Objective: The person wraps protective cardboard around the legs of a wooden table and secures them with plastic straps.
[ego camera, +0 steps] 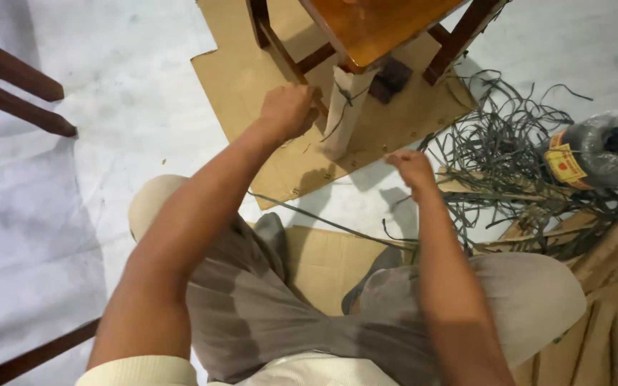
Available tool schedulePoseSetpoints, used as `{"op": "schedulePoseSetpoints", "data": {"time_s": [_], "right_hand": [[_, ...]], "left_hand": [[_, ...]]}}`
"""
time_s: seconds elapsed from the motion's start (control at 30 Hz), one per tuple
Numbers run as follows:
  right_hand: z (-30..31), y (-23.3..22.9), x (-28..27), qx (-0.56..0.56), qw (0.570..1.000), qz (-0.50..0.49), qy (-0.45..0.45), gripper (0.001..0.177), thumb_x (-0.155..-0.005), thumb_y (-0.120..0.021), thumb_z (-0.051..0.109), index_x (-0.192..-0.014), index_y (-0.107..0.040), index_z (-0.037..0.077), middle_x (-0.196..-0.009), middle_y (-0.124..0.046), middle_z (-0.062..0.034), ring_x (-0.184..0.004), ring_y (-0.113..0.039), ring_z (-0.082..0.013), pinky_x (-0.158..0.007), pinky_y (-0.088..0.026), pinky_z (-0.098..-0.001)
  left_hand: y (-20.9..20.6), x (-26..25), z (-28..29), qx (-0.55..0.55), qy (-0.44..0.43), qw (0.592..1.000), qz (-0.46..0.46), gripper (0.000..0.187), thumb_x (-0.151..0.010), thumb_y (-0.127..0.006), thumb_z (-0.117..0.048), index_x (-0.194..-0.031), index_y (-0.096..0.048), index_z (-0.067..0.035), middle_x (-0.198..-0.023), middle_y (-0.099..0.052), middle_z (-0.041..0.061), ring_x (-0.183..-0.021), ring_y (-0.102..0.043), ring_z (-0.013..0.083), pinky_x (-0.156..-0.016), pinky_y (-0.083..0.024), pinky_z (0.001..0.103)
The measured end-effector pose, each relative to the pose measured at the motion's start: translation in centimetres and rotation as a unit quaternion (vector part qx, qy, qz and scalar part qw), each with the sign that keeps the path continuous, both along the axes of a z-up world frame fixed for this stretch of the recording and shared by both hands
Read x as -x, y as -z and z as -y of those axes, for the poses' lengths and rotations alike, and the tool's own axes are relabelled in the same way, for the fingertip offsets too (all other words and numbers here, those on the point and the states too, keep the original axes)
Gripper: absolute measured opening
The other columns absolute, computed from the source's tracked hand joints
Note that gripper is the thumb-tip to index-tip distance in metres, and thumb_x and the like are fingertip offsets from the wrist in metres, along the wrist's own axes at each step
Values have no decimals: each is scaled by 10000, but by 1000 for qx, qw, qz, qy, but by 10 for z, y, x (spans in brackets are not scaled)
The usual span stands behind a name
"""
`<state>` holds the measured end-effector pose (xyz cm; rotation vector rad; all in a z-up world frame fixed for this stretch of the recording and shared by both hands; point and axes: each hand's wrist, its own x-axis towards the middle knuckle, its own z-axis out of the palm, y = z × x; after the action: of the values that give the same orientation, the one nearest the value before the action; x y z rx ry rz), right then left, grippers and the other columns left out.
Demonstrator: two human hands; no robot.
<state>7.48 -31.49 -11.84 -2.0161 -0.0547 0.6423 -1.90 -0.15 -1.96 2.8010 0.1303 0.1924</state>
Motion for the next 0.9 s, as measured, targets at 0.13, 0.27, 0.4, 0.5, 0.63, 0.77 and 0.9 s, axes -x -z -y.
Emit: {"op": "schedulePoseSetpoints", "data": {"time_s": [0.13,0.27,0.4,0.5,0.63,0.77,0.9], "right_hand": [[-3,8,-40,11,989,77,129,199,-864,-812,274,-807,-744,96,-697,-662,38,-567,-529,-55,-544,-437,-222],[-26,26,-87,-42,984,135,106,183,-931,-740,217,-892,-735,38,-748,-609,-18,-648,-497,-126,-575,-397,-312],[-71,9,-109,-160,983,10,85,230,-851,-573,97,-1035,-702,49,-908,-733,-46,-768,-712,-169,-637,-593,-366],[-98,-8,-112,-186,973,109,-79,251,-972,-693,156,-1180,-721,20,-1064,-701,-29,-904,-609,-148,-766,-523,-335],[-115,35,-143,-17,995,61,-81,339,-959,-609,188,-1260,-655,39,-1067,-681,-28,-893,-567,-170,-703,-511,-358],[-109,94,-160,-161,986,-31,-39,541,-968,-669,251,-1450,-523,54,-1326,-589,-36,-1101,-524,-198,-876,-443,-351],[-98,105,-156,-179,981,-36,-68,608,-961,-685,287,-1490,-471,77,-1450,-563,-19,-1258,-556,-169,-1008,-483,-323]], "left_hand": [[-6,-13,-2,72,-62,995,-35,339,-921,-637,-247,-1242,-695,-153,-986,-718,222,-923,-697,424,-817,-546,520],[10,-35,-13,163,-55,985,32,364,-910,-667,-200,-1256,-646,-88,-1116,-725,186,-1047,-678,392,-877,-532,502],[58,-78,-27,231,-34,971,50,431,-890,-706,-138,-1297,-604,-35,-1220,-680,222,-1106,-666,400,-953,-526,466],[57,-89,-21,334,80,912,224,540,-807,-596,-22,-1345,-582,25,-1233,-667,272,-1139,-622,457,-926,-519,478],[84,-116,-33,285,70,955,34,317,-809,-621,-78,-1105,-720,-21,-1059,-719,255,-977,-680,448,-825,-545,480],[76,-115,-47,251,110,958,88,208,-806,-617,-73,-960,-752,-33,-983,-721,234,-889,-673,450,-758,-548,479],[53,-90,-47,291,46,953,68,239,-759,-668,-140,-967,-784,-115,-897,-735,166,-781,-691,395,-698,-560,454]]}}
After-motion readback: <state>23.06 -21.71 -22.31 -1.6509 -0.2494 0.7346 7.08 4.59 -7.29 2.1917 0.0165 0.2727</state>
